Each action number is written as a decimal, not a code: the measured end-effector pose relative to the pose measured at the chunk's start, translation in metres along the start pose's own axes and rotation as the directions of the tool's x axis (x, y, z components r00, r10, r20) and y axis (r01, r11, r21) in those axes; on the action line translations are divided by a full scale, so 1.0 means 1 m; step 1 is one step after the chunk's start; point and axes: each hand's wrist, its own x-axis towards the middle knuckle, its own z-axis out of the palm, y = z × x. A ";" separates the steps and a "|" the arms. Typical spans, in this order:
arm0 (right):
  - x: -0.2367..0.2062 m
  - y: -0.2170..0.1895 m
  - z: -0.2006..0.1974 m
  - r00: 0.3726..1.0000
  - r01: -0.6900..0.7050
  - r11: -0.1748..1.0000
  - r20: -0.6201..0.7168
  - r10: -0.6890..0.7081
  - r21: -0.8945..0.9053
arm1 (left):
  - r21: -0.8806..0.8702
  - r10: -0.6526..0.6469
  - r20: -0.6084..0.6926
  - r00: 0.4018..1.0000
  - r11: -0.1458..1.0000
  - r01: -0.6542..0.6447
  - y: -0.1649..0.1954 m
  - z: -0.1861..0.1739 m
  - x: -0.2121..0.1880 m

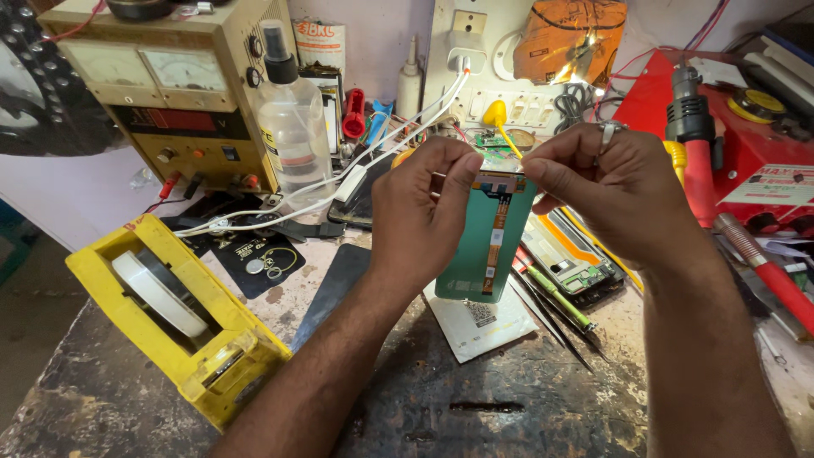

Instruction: The person pries the back cover off a smartphone, peels an orange flex cable and adhesive strip from a green back panel, presses the panel onto the phone body, then uses a black pry tool to scrape the old adhesive from the phone frame and brushes the frame clean with a small brush.

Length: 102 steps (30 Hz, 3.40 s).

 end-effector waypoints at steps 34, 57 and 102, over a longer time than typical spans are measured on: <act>0.000 0.001 0.001 1.000 0.026 1.000 0.004 -0.026 0.004 | 0.039 0.073 -0.041 0.996 0.997 -0.071 0.001 0.002 -0.005; 0.000 0.000 0.000 0.999 0.040 0.999 0.016 -0.040 0.002 | 0.036 0.050 -0.016 0.999 0.998 -0.049 0.003 0.000 -0.003; -0.003 -0.002 0.001 0.999 0.047 0.997 0.031 -0.045 -0.065 | 0.113 0.201 -0.022 0.979 0.974 -0.197 0.006 -0.001 -0.007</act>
